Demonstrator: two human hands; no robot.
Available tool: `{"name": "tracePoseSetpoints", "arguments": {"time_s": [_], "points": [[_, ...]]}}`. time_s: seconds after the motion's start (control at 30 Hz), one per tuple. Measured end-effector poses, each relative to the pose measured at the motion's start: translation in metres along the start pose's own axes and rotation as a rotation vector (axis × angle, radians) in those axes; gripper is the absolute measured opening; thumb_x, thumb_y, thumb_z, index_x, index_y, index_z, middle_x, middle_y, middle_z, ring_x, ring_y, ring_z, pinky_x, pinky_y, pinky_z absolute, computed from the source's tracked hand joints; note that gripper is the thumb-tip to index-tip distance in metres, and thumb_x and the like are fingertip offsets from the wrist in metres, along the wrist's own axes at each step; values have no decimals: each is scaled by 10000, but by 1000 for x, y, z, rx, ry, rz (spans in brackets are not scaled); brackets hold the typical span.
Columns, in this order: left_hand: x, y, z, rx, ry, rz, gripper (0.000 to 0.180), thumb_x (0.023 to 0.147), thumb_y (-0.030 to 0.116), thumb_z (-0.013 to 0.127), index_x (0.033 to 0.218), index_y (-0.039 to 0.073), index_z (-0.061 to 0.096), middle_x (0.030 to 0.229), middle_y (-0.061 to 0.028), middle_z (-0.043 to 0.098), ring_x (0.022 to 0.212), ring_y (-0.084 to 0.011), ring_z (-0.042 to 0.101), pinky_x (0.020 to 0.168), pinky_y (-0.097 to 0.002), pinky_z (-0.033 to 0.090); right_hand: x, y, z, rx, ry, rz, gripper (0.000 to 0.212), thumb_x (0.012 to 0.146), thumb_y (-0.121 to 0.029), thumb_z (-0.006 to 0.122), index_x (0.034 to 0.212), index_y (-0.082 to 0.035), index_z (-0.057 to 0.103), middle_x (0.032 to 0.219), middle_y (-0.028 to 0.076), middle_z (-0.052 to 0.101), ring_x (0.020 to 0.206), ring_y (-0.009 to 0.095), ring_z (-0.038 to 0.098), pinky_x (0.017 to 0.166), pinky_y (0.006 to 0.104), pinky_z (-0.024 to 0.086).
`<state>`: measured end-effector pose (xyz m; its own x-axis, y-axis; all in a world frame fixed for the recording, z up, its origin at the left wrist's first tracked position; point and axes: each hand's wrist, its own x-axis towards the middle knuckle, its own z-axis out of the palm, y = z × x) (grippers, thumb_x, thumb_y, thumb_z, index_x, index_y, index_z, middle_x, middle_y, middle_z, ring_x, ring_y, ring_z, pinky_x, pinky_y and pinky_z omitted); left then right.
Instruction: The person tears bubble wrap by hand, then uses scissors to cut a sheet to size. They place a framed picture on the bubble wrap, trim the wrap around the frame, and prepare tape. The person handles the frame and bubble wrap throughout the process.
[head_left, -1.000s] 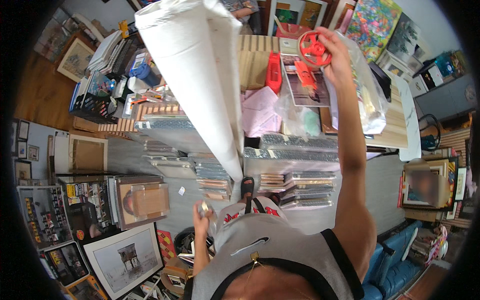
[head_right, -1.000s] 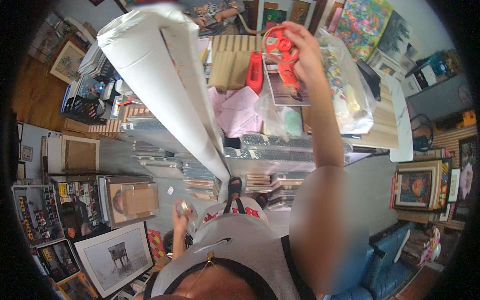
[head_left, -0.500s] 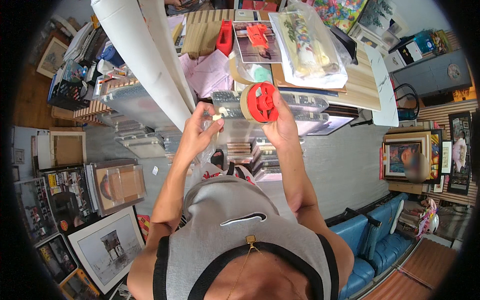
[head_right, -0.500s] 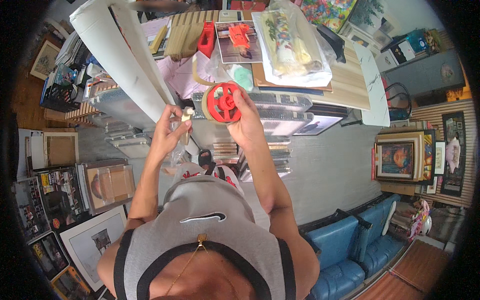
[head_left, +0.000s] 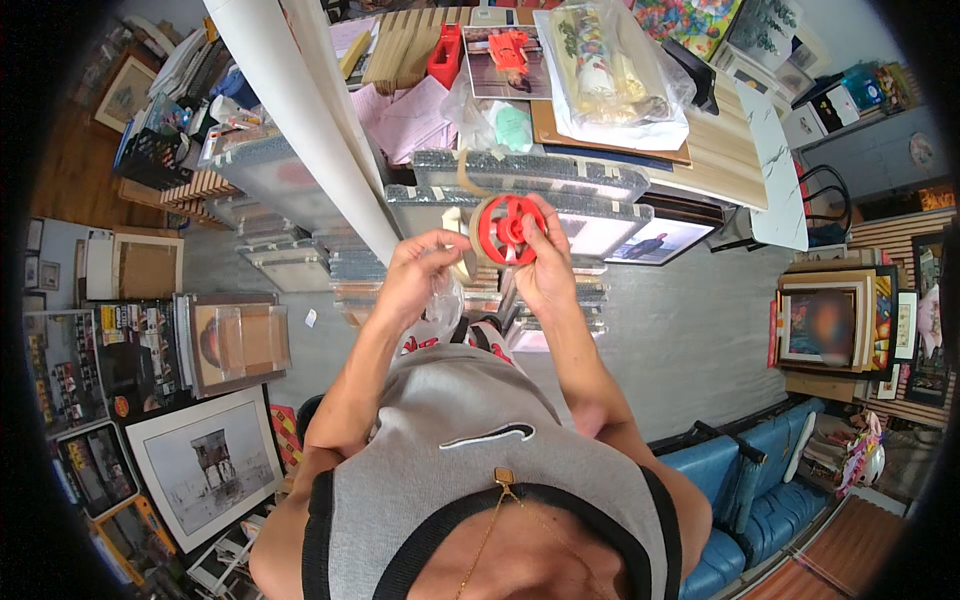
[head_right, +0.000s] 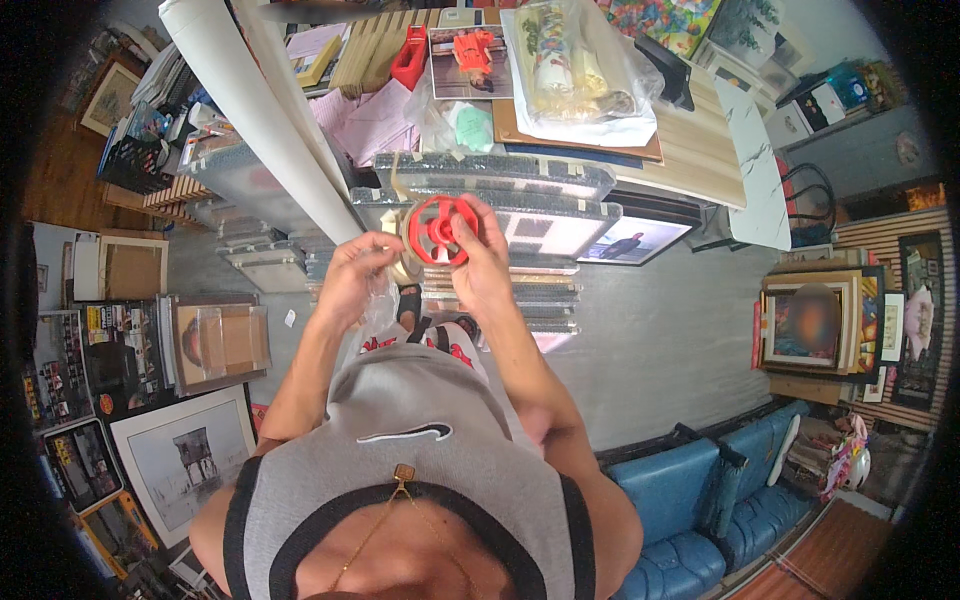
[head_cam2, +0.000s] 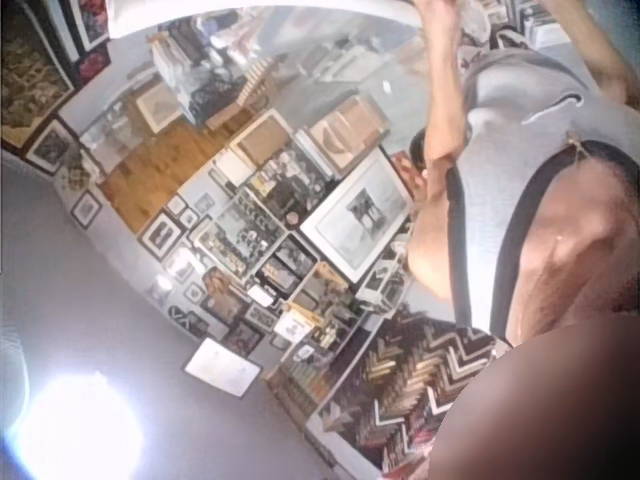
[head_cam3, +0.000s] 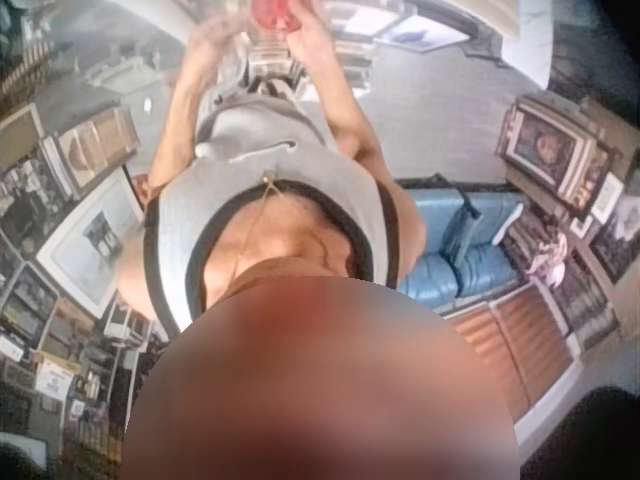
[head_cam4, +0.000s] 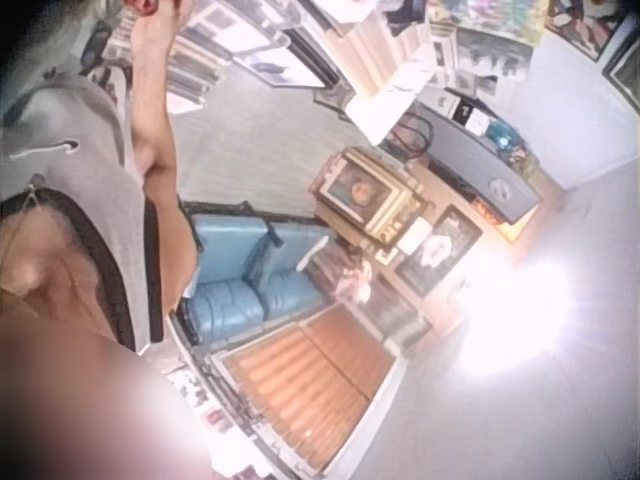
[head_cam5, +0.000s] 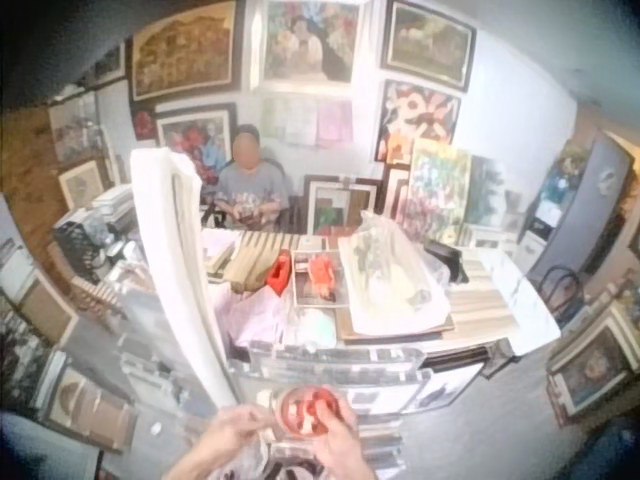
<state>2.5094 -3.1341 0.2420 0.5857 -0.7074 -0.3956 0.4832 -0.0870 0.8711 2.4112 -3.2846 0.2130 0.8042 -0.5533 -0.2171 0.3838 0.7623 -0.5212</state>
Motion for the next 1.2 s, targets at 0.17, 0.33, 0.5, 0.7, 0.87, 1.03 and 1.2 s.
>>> {"name": "tracePoseSetpoints", "arguments": {"time_s": [0.17,0.33,0.5,0.7,0.87,1.03,1.2], "points": [[-10,5,20,47,-23,113,240,831,206,682,970,11,668,819,9,581,686,-45,484,600,-195,376,-11,-10,6,-94,-40,-110,336,882,-30,613,1194,-55,489,1079,56,581,1005,137,560,882,310,494],[-11,9,40,356,61,382,225,850,207,695,913,-7,667,914,-13,567,872,-96,518,797,-247,404,-22,-15,18,-168,-85,-246,380,853,-16,648,1193,-48,483,1080,64,581,999,131,558,881,283,474],[-15,18,47,490,118,527,304,853,250,682,1030,2,676,861,-73,556,859,-153,522,780,-292,415,-30,-25,27,-232,-125,-348,404,841,16,645,1199,-34,466,1101,81,571,1000,139,559,893,287,475],[-18,23,59,622,272,721,303,883,208,627,1096,-7,653,853,-131,556,834,-213,546,753,-309,433,-37,-27,37,-328,-167,-449,465,819,30,660,1225,-19,439,1142,104,559,1035,162,557,917,303,468],[-16,23,59,703,395,815,276,858,180,647,1067,1,670,856,-156,564,795,-241,578,698,-324,459,-35,-20,39,-255,-189,-346,520,816,28,663,1271,-30,417,1158,100,559,1050,167,554,924,308,461],[-11,17,50,922,538,802,204,823,174,686,970,35,711,798,-121,576,687,-259,591,637,-336,467,-32,-2,29,-70,-156,-63,514,845,4,631,1300,-72,405,1185,91,543,1081,168,539,936,333,451],[-6,14,36,997,530,710,185,822,206,690,863,28,719,752,-116,574,636,-274,579,585,-355,443,-30,16,16,129,-98,75,418,950,-253,531,1318,-119,387,1216,89,521,1142,210,517,978,383,429]]}}
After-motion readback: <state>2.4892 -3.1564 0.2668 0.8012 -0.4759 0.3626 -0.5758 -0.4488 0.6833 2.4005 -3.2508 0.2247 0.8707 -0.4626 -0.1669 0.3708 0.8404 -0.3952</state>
